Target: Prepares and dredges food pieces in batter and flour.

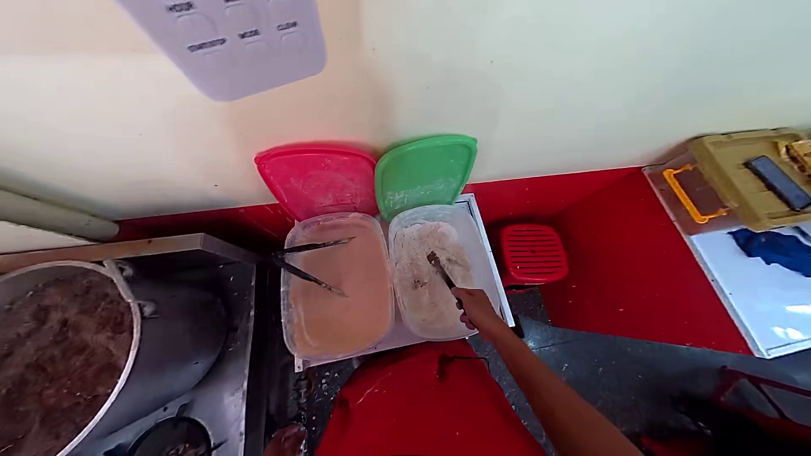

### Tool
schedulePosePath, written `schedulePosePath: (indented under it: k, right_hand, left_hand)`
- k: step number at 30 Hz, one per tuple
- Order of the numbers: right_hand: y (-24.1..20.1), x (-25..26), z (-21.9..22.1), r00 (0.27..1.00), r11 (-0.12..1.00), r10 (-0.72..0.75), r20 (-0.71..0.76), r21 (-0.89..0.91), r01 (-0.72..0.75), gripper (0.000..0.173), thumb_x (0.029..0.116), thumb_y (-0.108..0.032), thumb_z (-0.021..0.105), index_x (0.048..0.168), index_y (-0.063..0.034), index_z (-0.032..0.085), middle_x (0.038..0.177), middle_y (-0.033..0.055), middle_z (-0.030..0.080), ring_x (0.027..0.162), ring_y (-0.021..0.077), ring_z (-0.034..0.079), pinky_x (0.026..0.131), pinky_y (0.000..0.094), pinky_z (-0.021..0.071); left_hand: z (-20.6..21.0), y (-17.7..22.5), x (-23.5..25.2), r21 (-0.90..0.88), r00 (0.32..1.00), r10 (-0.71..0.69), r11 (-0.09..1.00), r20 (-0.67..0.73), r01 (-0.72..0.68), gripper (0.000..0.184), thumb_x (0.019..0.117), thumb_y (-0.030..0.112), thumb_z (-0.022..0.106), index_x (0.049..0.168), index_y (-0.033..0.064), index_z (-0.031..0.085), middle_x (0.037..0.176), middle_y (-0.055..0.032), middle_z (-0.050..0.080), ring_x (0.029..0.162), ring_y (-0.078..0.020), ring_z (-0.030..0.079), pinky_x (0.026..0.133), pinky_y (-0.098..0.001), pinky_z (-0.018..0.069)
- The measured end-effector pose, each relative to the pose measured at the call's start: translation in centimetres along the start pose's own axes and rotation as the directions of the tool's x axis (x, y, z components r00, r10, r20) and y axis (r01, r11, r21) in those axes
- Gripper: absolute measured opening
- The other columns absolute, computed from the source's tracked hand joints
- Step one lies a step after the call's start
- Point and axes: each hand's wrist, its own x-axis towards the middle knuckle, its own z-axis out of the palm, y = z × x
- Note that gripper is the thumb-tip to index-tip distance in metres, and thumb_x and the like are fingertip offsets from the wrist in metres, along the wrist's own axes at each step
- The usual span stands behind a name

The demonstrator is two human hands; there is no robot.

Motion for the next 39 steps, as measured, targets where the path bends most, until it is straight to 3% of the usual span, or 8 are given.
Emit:
schedulePosePath:
  k: [3,6,9,12,20,25,30,39]
  right_hand:
    - [0.7,-0.3,-0.4,0.965,0.933,-0.258,-0.048,-0.273,0.235,0.039,0.1087,-0.040,0.048,0.115,-0.0086,0.070,0.074,0.0046,0.058,0.051,0.0141,0.049,0.048,0.0327,0.0453]
    - [1.0,-3.8,-1.1,0.885,0.701,-0.457,-0.094,-0.650,0.293,0.042,0.1057,-0.044,0.047,0.129,-0.0148,0.066,0.092,0.0103,0.068,0.083,0.0258,0.067,0.077,0.0495,0.0552]
    - [2.5,-7.1,-1.3,0.915,0.542,-0.394,-0.084,-0.825,0.158,0.063,0.1031,-0.053,0.048,0.156,-0.0183,0.046,0.122,0.0177,0.066,0.100,0.0334,0.069,0.085,0.0541,0.0576]
    - [3.0,-8.9,-2.2,0.981,0.433,-0.185,-0.062,-0.901,0.025,0.057,0.1029,-0.052,0.048,0.147,-0.0163,0.052,0.125,0.0197,0.064,0.109,0.0379,0.068,0.087,0.0579,0.0561]
    - [-3.7,-8.9,-2.0,0.984,0.294,-0.180,0.012,-0.953,0.066,0.061,0.1019,-0.055,0.048,0.147,-0.0151,0.052,0.130,0.0191,0.063,0.112,0.0382,0.066,0.090,0.0579,0.0551]
    - [-5.0,-3.9,2.7,0.990,0.231,-0.138,0.032,-0.971,0.063,0.048,0.1063,-0.037,0.042,0.140,-0.0045,0.054,0.132,0.0222,0.062,0.115,0.0403,0.066,0.092,0.0587,0.0542]
    - [-3.6,-1.1,-4.3,0.931,0.557,-0.241,0.275,-0.746,0.364,0.038,0.1065,-0.041,0.048,0.102,-0.0084,0.067,0.083,0.0117,0.061,0.076,0.0263,0.060,0.070,0.0485,0.0499]
    - [-4.1,-4.5,-13.0,0.931,0.899,-0.295,0.216,-0.268,0.347,0.042,0.1074,-0.035,0.053,0.141,-0.0125,0.063,0.073,0.0018,0.058,0.041,0.0109,0.042,0.036,0.0267,0.0391]
  left_hand:
    - [-1.7,0.4,3.1,-0.022,0.997,-0.074,0.997,-0.033,0.073,0.047,0.1036,0.022,0.060,0.143,-0.0036,0.050,0.127,-0.0266,0.065,0.106,-0.0340,0.071,0.094,-0.0515,0.0573]
    - [-3.0,1.1,3.1,-0.046,0.997,-0.057,0.997,-0.045,0.055,0.043,0.1040,0.017,0.059,0.142,-0.0037,0.051,0.127,-0.0262,0.065,0.105,-0.0339,0.070,0.092,-0.0502,0.0579]
    - [-3.6,0.6,3.1,-0.045,0.996,-0.088,0.995,-0.022,0.087,0.044,0.1036,0.015,0.060,0.142,-0.0049,0.051,0.131,-0.0280,0.063,0.107,-0.0352,0.070,0.092,-0.0503,0.0577]
    - [-3.7,-0.9,3.1,-0.042,0.991,-0.131,0.991,-0.032,0.129,0.045,0.1037,0.019,0.061,0.142,-0.0037,0.052,0.131,-0.0278,0.063,0.108,-0.0370,0.069,0.092,-0.0530,0.0571]
    - [-1.6,-3.8,1.6,-0.057,0.977,-0.209,0.977,-0.042,0.206,0.044,0.1032,0.016,0.060,0.141,-0.0043,0.052,0.132,-0.0283,0.061,0.109,-0.0377,0.069,0.094,-0.0540,0.0568]
    - [0.9,-2.7,0.1,-0.086,0.976,-0.216,0.973,-0.029,0.213,0.043,0.1043,0.017,0.059,0.142,-0.0028,0.052,0.131,-0.0266,0.063,0.108,-0.0371,0.070,0.093,-0.0532,0.0572]
    - [3.2,-2.4,-0.3,-0.130,0.976,-0.210,0.971,-0.065,0.200,0.043,0.1047,0.018,0.058,0.142,-0.0023,0.052,0.128,-0.0265,0.065,0.107,-0.0368,0.070,0.092,-0.0539,0.0574]
    - [7.5,-1.4,-2.3,-0.117,0.965,-0.254,0.962,-0.063,0.245,0.042,0.1055,0.021,0.058,0.142,0.0004,0.053,0.127,-0.0239,0.066,0.107,-0.0368,0.070,0.092,-0.0547,0.0566]
